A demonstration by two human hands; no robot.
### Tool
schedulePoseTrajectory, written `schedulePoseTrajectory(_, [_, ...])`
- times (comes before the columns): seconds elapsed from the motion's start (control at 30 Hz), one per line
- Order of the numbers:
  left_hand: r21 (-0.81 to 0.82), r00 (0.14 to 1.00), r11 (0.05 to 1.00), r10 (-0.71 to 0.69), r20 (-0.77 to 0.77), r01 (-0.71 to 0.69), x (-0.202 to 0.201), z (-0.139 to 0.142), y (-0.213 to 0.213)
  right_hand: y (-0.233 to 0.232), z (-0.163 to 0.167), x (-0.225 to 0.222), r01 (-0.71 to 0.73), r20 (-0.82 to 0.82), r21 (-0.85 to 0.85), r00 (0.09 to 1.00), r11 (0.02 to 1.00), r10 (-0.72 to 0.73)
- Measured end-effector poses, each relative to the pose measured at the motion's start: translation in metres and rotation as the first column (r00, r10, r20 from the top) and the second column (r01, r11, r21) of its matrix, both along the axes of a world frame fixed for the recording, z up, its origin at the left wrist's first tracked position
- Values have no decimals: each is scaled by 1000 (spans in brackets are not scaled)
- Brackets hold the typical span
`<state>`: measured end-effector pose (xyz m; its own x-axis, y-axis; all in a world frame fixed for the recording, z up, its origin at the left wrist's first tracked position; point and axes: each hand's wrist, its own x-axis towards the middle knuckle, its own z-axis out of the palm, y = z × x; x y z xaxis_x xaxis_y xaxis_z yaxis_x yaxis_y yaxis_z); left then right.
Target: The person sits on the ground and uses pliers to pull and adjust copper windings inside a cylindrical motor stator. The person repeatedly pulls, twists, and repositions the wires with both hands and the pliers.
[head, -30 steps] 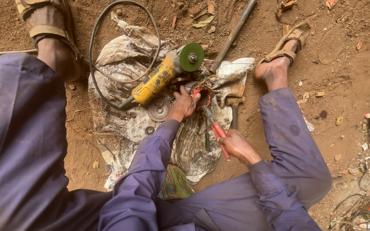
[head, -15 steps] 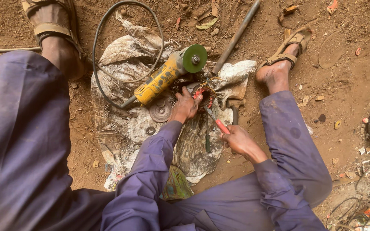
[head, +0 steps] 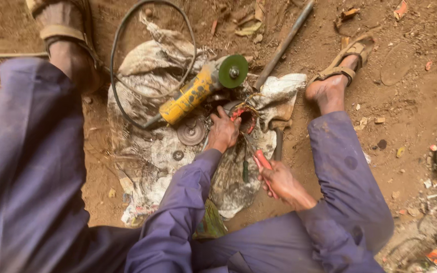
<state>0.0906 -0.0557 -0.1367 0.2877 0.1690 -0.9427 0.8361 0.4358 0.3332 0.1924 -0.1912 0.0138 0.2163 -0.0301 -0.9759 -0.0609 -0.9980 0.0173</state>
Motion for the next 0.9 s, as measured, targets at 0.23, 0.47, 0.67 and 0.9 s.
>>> schedulePoseTrajectory(0.23, [189, 998, 982, -25, 53, 14, 5, -6, -22, -22, 5, -16, 162, 26, -24, 986, 986, -162])
schedulePoseTrajectory(0.47, [364, 983, 924, 58, 173, -119, 25, -12, -46, -35, -3, -12, 385, 46, -62, 923, 921, -383])
schedulePoseTrajectory(0.67, [280, 982, 948, 111, 151, -150, 33, -11, -55, -45, 67, -32, 515, -119, 38, 853, 856, -508])
schedulePoseTrajectory(0.9, [347, 986, 930, -152, 71, 119, 28, -17, -36, -94, 68, -12, 561, -71, 298, 820, 772, -569])
